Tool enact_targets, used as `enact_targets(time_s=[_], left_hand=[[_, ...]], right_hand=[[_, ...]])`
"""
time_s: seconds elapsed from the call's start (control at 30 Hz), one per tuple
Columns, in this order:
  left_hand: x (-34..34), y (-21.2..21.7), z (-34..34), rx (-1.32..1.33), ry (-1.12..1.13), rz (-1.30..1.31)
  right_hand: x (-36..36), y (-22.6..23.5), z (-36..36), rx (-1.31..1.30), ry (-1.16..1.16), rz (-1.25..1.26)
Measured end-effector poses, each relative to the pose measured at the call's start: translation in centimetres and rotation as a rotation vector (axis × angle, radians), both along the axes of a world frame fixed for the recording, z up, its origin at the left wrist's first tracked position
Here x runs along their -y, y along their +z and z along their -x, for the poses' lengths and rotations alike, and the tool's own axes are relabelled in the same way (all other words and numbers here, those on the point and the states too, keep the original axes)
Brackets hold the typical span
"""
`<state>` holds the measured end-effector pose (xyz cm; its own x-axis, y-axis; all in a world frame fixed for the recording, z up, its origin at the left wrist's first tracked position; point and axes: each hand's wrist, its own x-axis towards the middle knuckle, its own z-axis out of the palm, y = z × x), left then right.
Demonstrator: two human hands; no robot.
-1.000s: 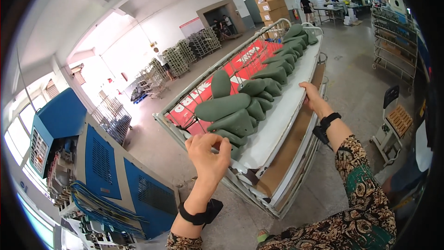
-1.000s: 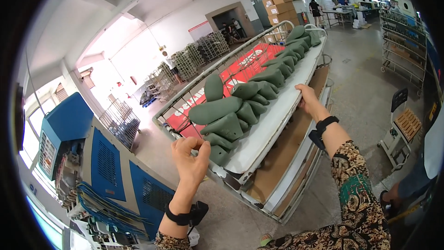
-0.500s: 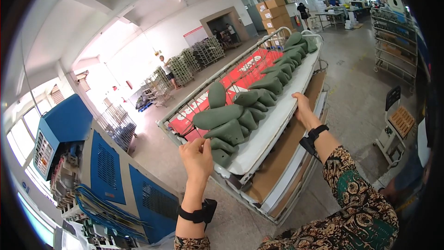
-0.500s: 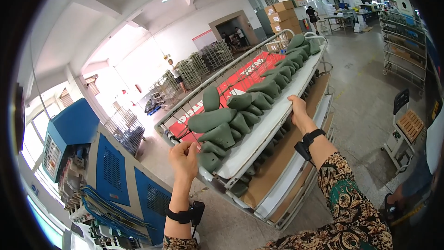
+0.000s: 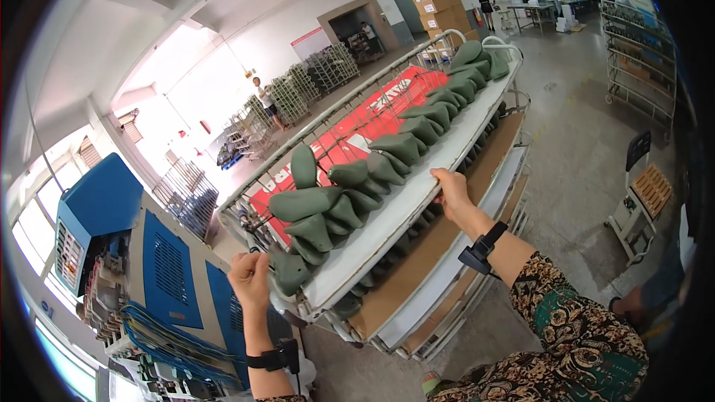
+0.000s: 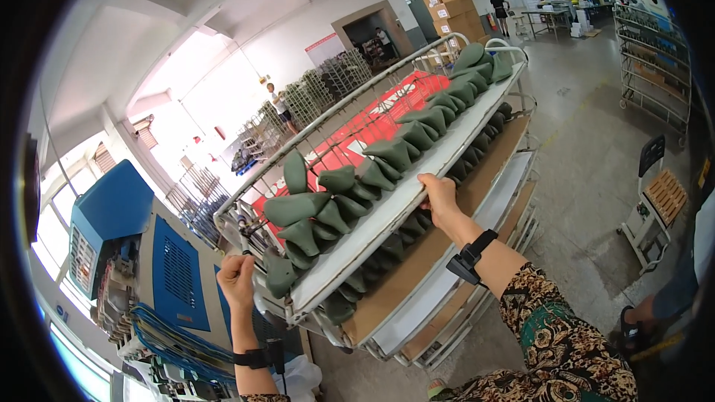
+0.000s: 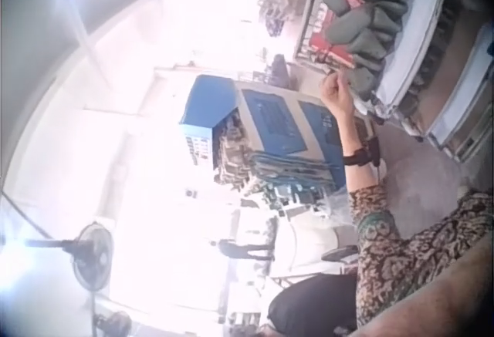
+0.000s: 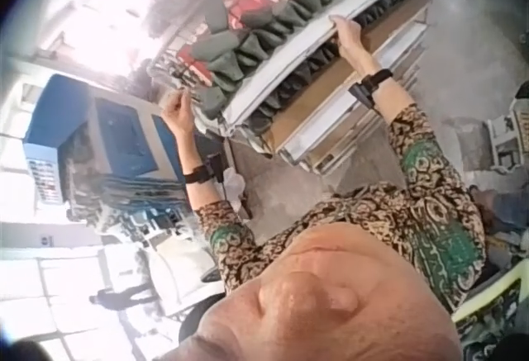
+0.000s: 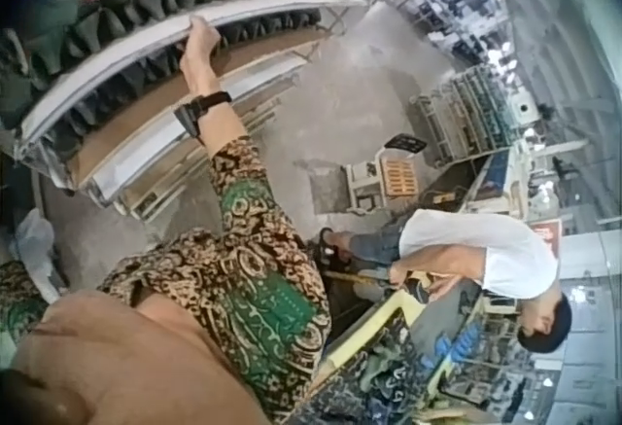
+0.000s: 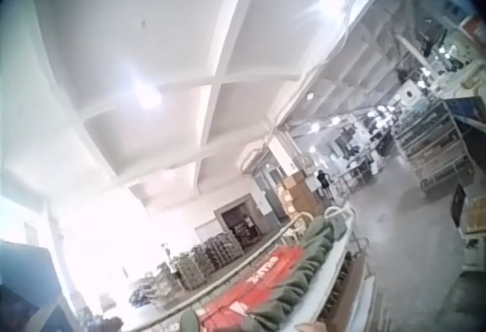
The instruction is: The recorder organizes shoe lasts on a cart and brings them to the assembly table.
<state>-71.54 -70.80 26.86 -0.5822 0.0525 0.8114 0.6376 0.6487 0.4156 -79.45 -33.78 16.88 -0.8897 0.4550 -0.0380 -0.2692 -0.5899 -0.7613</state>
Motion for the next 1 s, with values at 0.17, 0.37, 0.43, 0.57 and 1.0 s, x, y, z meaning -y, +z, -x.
enact_targets(time_s=[0.17, 0.37, 0.43, 0.57, 1.0], left_hand=[[0.4, -0.2, -0.4, -0.011, 0.023, -0.024], [0.0, -0.5, -1.4, -0.091, -0.056, -0.060], [-0.1, -0.7, -1.8, -0.101, -0.040, -0.090], [-0.7, -0.6, -2.6, -0.138, -0.074, -0.112], [-1.7, 0.1, -4.0, -0.206, -0.143, -0.089]], right_hand=[[-0.3, 0.4, -1.1, -0.022, 0.078, -0.047], [-1.5, 0.4, -3.3, -0.012, 0.091, -0.114], [-2.5, -1.1, -5.2, -0.085, 0.414, -0.203], [-3.3, 3.1, -9.1, -0.112, 0.424, -0.795], [11.2, 14.5, 0.2, -0.919, 0.186, -2.069]])
